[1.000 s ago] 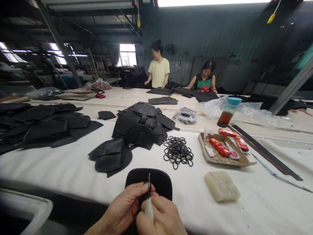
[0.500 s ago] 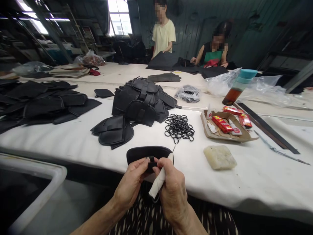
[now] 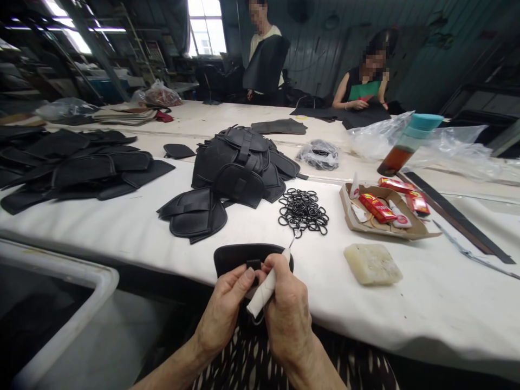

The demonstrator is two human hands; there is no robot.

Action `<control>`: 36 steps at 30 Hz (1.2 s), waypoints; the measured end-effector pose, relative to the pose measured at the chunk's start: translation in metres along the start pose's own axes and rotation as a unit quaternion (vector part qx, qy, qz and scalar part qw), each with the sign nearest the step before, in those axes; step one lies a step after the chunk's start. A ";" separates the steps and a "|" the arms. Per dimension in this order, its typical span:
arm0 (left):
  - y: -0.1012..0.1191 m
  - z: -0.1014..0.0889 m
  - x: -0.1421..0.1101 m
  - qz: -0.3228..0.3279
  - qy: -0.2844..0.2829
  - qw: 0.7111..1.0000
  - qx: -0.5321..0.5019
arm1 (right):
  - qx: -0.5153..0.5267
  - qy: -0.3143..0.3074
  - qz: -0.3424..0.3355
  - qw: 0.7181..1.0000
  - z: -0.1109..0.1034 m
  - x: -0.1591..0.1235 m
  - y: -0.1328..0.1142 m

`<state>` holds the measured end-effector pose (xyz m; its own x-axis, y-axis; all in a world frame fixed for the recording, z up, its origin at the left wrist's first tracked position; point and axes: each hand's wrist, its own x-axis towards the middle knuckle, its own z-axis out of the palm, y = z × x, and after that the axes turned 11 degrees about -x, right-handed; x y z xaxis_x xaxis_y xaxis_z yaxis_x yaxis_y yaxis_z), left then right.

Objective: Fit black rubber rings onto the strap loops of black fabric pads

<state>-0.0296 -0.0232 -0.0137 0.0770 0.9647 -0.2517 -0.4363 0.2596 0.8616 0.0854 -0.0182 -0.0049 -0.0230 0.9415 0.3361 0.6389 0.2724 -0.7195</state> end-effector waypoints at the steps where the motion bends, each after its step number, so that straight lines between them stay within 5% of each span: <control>1: 0.002 0.002 0.000 0.005 -0.016 1.000 0.012 | -0.002 -0.004 0.001 1.000 -0.001 0.000 0.000; 13: 0.004 -0.003 0.000 0.008 -0.001 0.997 0.079 | -0.059 -0.026 -0.015 0.998 -0.001 -0.002 0.001; 19: 0.007 -0.003 -0.002 -0.024 -0.030 0.999 -0.016 | -0.145 0.109 -0.175 0.968 -0.018 -0.003 0.009; 21: 0.007 -0.003 -0.003 -0.055 -0.038 0.996 -0.063 | -0.138 0.128 -0.174 0.967 -0.022 0.005 0.014; 26: 0.016 -0.004 -0.005 -0.103 -0.037 0.989 -0.100 | 0.018 -0.054 -0.003 0.998 -0.022 0.035 0.015; 36: 0.024 -0.002 -0.001 -0.141 0.024 0.986 -0.081 | 0.134 -0.120 0.047 0.983 -0.025 0.051 0.012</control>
<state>-0.0420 -0.0182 0.0068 0.1754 0.8506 -0.4956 -0.5404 0.5040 0.6737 0.1107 0.0279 0.0189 -0.1749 0.9760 0.1295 0.4231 0.1933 -0.8852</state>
